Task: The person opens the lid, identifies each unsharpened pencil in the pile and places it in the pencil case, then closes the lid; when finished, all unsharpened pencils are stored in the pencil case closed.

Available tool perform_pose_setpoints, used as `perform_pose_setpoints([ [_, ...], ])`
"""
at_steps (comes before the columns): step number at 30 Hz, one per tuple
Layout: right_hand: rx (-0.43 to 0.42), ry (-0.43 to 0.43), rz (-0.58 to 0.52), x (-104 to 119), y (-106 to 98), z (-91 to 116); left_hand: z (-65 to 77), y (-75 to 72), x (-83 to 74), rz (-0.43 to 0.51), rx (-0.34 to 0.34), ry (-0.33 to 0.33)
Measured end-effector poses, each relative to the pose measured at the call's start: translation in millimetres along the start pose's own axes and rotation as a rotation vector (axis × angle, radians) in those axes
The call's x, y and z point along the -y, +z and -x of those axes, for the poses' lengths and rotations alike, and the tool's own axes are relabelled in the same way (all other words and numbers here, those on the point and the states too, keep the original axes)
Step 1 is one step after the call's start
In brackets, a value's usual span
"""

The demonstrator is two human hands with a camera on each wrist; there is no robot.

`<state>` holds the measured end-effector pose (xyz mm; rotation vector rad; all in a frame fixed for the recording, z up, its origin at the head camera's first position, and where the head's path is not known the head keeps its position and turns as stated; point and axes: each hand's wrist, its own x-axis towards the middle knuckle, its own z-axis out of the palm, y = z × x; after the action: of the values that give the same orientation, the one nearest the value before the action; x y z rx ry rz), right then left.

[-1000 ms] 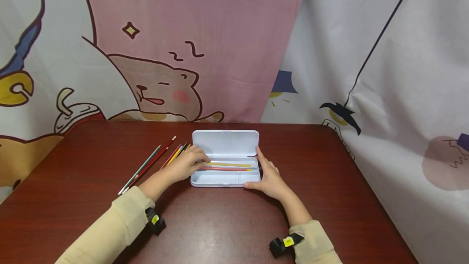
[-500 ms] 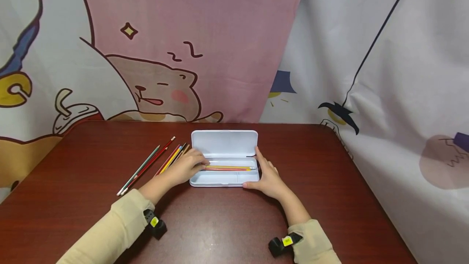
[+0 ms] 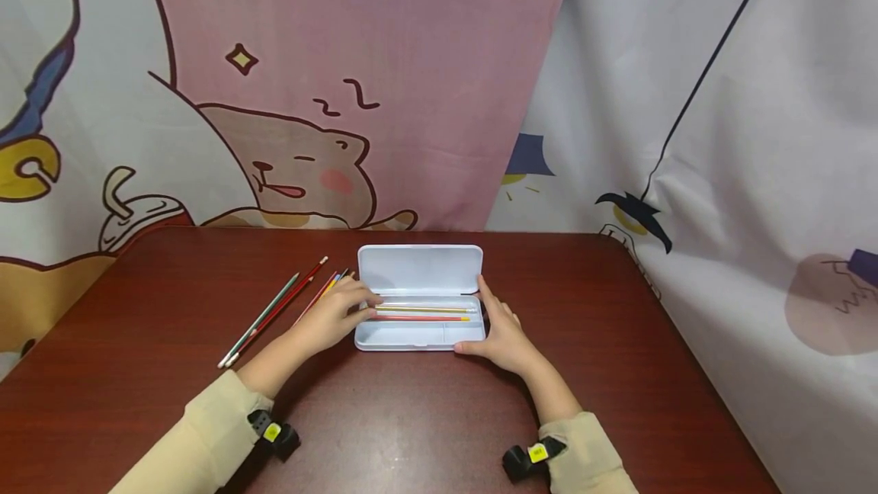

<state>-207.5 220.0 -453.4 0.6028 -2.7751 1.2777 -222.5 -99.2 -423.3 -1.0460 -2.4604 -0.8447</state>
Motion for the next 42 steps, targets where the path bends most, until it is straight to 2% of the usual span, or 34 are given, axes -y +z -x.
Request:
perform_pose_setpoints([
  [3,-0.001,0.006,-0.005,-0.1,-0.2,0.5,6.8,-6.7,-2.2,0.045,-0.043,-0.005],
  [7,-0.003,0.003,-0.002,-0.5,-0.3,0.9,18.0,-16.1,-4.7,0.078,-0.086,-0.053],
  [13,-0.005,-0.003,-0.006,-0.8,-0.3,1.1,35.6,-28.1,-4.0,0.049,-0.144,-0.103],
  [19,0.001,0.004,0.003,-0.1,-0.4,0.8,53.5,-38.4,0.6,0.022,-0.191,-0.123],
  [29,-0.004,0.003,0.012,-0.5,0.3,0.9,79.1,-53.5,12.8,-0.023,-0.200,-0.200],
  [34,-0.006,0.002,0.015,-1.2,1.1,0.2,92.7,-59.5,19.1,-0.048,-0.185,-0.266],
  [42,-0.003,0.012,0.022,-0.7,1.3,-0.3,111.2,-61.2,30.5,-0.062,-0.163,-0.319],
])
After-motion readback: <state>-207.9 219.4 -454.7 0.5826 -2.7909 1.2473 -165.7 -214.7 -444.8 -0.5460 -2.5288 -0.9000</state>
